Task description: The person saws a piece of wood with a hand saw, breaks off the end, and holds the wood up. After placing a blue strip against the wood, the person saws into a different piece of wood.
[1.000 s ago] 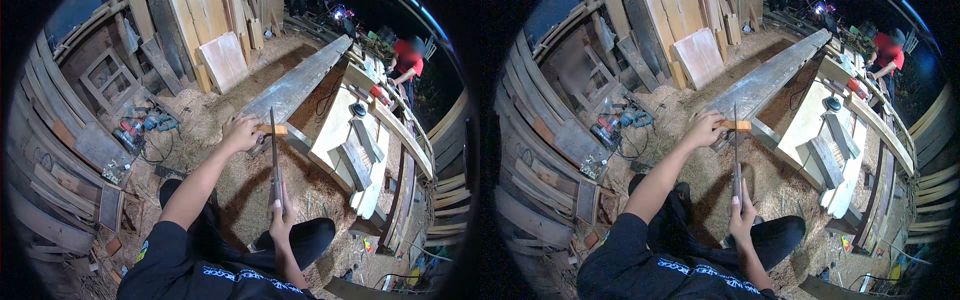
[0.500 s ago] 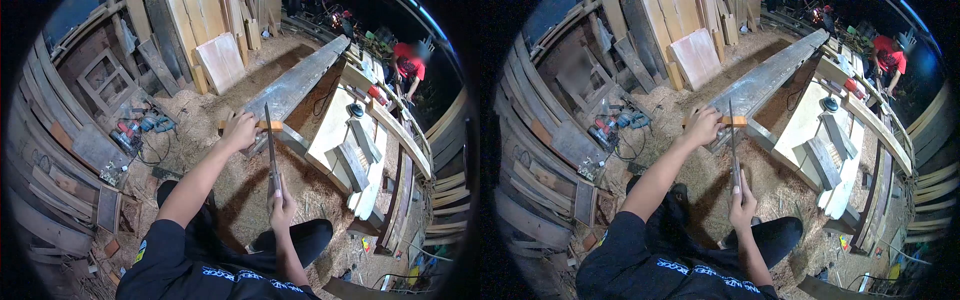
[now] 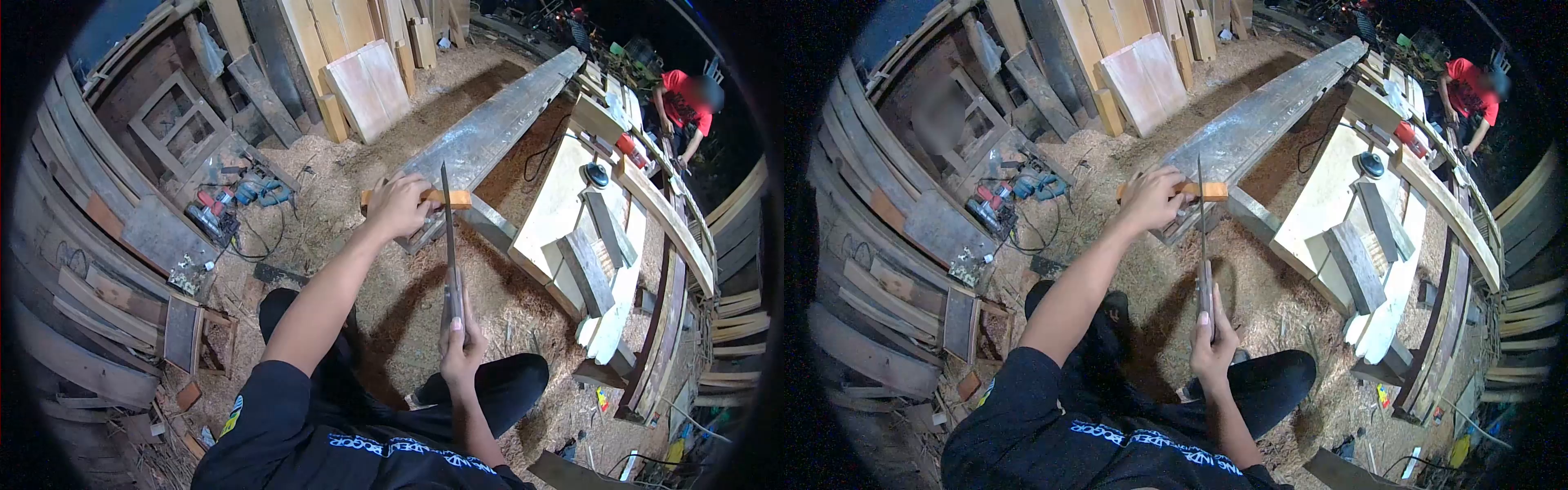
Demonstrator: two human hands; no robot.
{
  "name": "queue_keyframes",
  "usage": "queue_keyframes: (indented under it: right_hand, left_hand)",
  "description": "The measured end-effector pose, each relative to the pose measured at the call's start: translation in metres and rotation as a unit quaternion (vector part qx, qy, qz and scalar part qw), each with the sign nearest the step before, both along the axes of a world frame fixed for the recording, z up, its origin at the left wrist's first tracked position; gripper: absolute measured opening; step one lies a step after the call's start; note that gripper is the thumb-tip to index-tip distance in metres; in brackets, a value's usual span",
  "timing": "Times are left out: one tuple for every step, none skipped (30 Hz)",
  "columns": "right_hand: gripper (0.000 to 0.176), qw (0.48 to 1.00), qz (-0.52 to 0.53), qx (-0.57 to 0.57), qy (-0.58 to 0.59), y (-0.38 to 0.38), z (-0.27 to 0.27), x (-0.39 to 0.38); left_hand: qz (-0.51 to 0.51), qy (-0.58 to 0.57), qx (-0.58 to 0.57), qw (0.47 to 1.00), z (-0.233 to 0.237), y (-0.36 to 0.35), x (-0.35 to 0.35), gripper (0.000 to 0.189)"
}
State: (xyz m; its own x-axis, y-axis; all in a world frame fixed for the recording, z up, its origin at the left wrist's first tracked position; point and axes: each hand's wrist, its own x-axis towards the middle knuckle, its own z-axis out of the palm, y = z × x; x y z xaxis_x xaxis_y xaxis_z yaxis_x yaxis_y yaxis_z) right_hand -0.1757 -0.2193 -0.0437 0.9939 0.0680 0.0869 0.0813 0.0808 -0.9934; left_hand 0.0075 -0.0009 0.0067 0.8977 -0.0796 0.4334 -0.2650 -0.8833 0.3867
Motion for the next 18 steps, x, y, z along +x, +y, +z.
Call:
queue_keyframes:
  right_hand:
    - [0.05,1.0,-0.006,-0.002,-0.011,0.0,-0.001,-0.004]
    - [0.05,1.0,-0.005,-0.001,-0.012,-0.003,-0.005,-0.007]
    - [0.051,1.0,-0.001,0.014,-0.002,-0.008,-0.008,-0.011]
    - [0.051,1.0,0.003,0.029,0.008,-0.012,-0.01,-0.014]
    - [0.051,1.0,0.005,0.029,0.009,-0.015,-0.012,-0.012]
    - [0.05,1.0,-0.002,0.001,0.005,-0.012,-0.006,-0.005]
    - [0.05,1.0,-0.01,-0.026,-0.001,-0.009,0.001,0.004]
    - [0.049,0.999,-0.006,-0.035,0.003,-0.004,0.009,0.014]
    - [0.049,0.999,-0.007,-0.034,0.002,0.004,0.012,0.025]
    - [0.048,1.0,-0.015,-0.012,-0.01,0.015,0.011,0.036]
    - [0.048,0.999,-0.023,0.01,-0.022,0.022,0.006,0.043]
    - [0.048,0.999,-0.03,-0.009,-0.025,0.024,-0.004,0.045]
    - [0.048,0.999,-0.028,-0.01,-0.025,0.021,-0.017,0.046]
    - [0.049,0.997,-0.037,-0.03,-0.058,0.014,-0.033,0.043]
    - [0.049,0.994,-0.046,-0.051,-0.088,0.008,-0.045,0.033]
    - [0.049,0.994,-0.045,-0.052,-0.085,0.001,-0.052,0.014]
    - [0.05,0.999,-0.028,-0.006,-0.033,-0.008,-0.057,-0.008]
    - [0.05,0.999,-0.011,0.039,0.02,-0.013,-0.051,-0.02]
  left_hand:
    - [0.001,-0.001,0.001,1.0,0.002,-0.001,-0.001,0.027]
    - [0.008,0.024,-0.017,1.0,0.004,-0.003,-0.002,0.026]
    - [0.016,0.049,-0.036,0.998,0.006,-0.004,-0.003,0.026]
    - [0.018,0.049,-0.036,0.998,0.004,-0.003,-0.002,0.026]
    - [0.005,0.037,-0.042,0.998,0.002,-0.002,0.0,0.026]
    - [-0.01,0.025,-0.045,0.999,0.0,-0.001,0.001,0.025]
    - [-0.01,0.024,-0.044,0.999,-0.002,0.0,0.001,0.025]
    - [-0.015,0.006,-0.045,0.999,-0.004,0.0,0.001,0.025]
    - [-0.019,-0.012,-0.047,0.999,-0.004,0.0,0.001,0.025]
    - [-0.02,-0.013,-0.046,0.999,-0.004,0.001,0.002,0.025]
    - [-0.025,-0.003,-0.052,0.998,-0.004,0.002,0.003,0.025]
    - [-0.03,0.009,-0.059,0.998,-0.005,0.002,0.004,0.025]
    - [-0.028,0.009,-0.06,0.998,-0.007,0.003,0.006,0.025]
    - [-0.021,0.002,-0.071,0.997,-0.009,0.003,0.009,0.025]
    - [-0.015,-0.003,-0.082,0.997,-0.012,0.004,0.01,0.026]
    - [-0.013,0.0,-0.083,0.996,-0.013,0.006,0.011,0.026]
    - [-0.014,0.026,-0.073,0.997,-0.011,0.006,0.011,0.025]
    - [-0.014,0.052,-0.063,0.997,-0.007,0.005,0.01,0.025]
